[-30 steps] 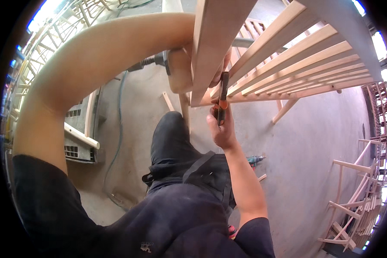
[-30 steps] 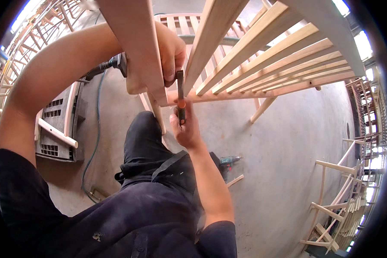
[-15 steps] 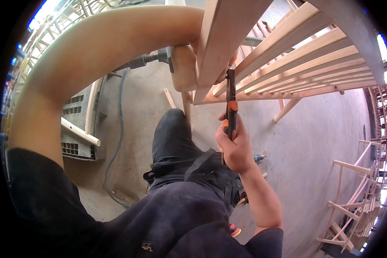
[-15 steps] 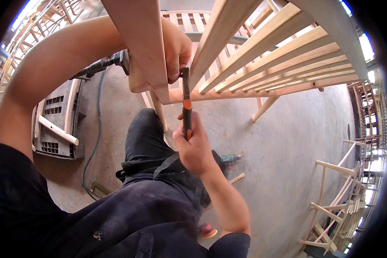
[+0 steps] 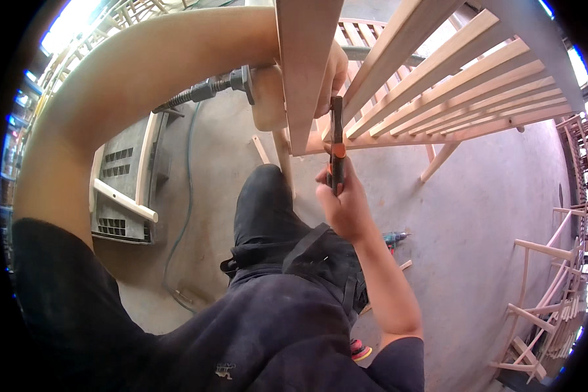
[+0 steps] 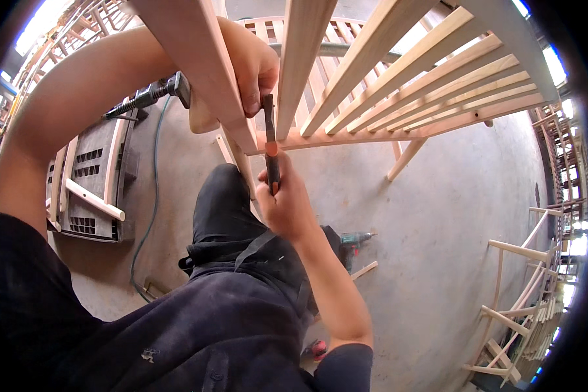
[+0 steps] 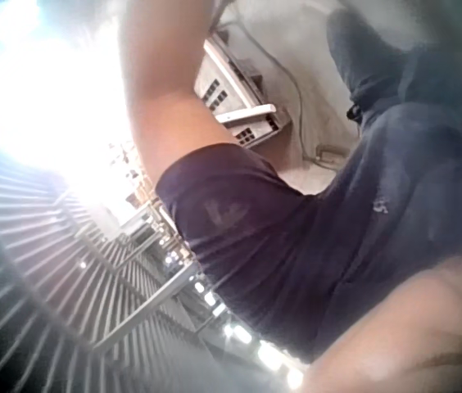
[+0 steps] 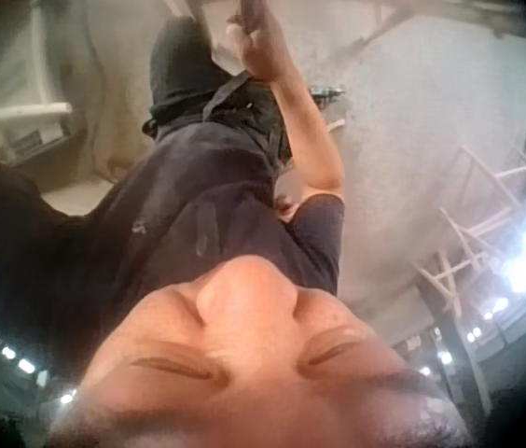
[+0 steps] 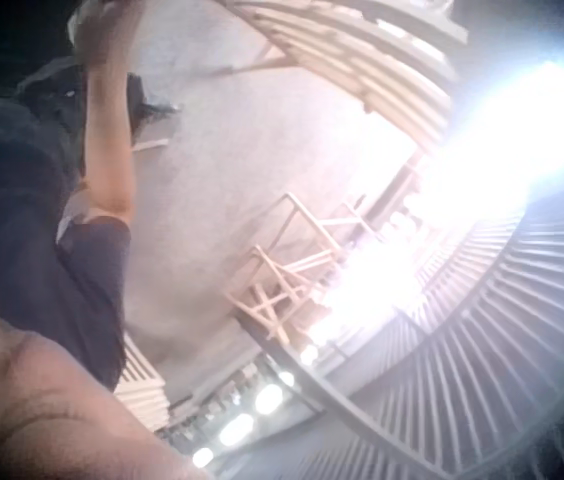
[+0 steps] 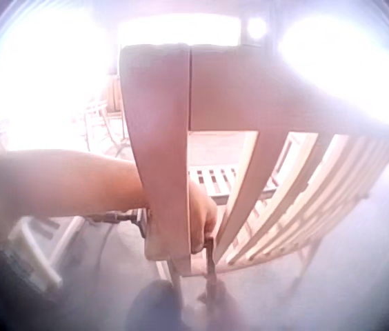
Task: The person assembles a wooden chair by inserting dowels into the chair's frame and securing them with a hammer. They use a clamp to hold the chair parts in place while working. The person also uses a utility knife to trim excess material from the dowels.
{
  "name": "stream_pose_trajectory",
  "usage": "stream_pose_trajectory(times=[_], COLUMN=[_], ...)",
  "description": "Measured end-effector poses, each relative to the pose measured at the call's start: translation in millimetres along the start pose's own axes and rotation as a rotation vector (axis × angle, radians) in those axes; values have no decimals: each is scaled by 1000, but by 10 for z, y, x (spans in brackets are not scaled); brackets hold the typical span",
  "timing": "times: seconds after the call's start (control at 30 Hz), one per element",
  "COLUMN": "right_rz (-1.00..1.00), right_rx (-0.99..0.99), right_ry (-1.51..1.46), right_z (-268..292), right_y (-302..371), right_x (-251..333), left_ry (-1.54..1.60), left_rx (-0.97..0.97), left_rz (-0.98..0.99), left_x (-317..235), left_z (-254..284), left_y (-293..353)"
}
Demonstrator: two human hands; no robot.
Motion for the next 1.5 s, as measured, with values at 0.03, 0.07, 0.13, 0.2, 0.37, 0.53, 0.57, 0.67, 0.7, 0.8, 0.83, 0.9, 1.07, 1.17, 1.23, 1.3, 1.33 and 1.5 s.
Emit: stream_pose_trajectory(times=[0.03, 0.07, 0.13, 0.2, 0.37, 0.53, 0.57, 0.67, 0.7, 0.8, 0.83, 0.9, 1.07, 1.17, 1.23, 1.3, 1.33, 1.5], right_rz=[-97, -194, -327, -403, -469, -268, -165, 92, 171, 257, 206, 82, -231, -421, -411, -289, -230, 277], right_rx=[-1, -4, 17, 33, -14, 15, 33, 35, 45, -24, -22, -31, 63, 37, -29, -8, 37, 13], right_ry=[-63, -122, -186, -187, -300, -179, -112, -36, -48, -145, -142, -136, -272, -374, -334, -266, -263, -164], right_z=[2, 4, -11, 8, 28, 125, 135, 235, 211, 75, 69, 110, 124, 108, 120, 128, 37, -91], right_y=[85, 165, 217, 232, 212, 117, 34, -281, -372, -547, -547, -387, 31, 143, 153, 82, 26, -473], right_x=[129, 278, 501, 635, 592, 250, 153, -327, -468, -649, -639, -416, 172, 452, 356, 183, 34, -508], left_ry=[0, 1, 35, 1, -17, 59, 73, 91, 49, -86, -123, -181, -118, -82, -69, -42, -11, 110], left_rx=[-1, -6, -9, -1, 78, 53, 47, -4, 39, 70, 20, -50, -78, -71, -79, -79, -58, -6], left_rz=[10, 16, 20, 28, 39, 58, 70, 6, -34, -56, 35, 171, 144, 108, 82, 76, 110, 28], left_x=[-14, -24, 9, 2, 78, 55, 56, 103, 180, 139, 60, -199, -161, -150, -180, -171, -132, 37], left_z=[7, 4, -29, -3, -12, 14, 14, 50, 16, 33, 40, 98, 78, 59, 35, 5, -75, -120], left_y=[16, 22, 35, 5, -84, -71, -36, -120, -154, -172, -92, 78, 136, 124, 112, 151, 232, 129])
Point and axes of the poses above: each hand's wrist, its own y-axis away from the middle knuckle, its own z-axis out of the back of the hand, x = y × z, the point moved 4 cm from there along -y, towards the middle knuckle, and after that the axes turned 13 degrees about -y, right-handed, at the moved point
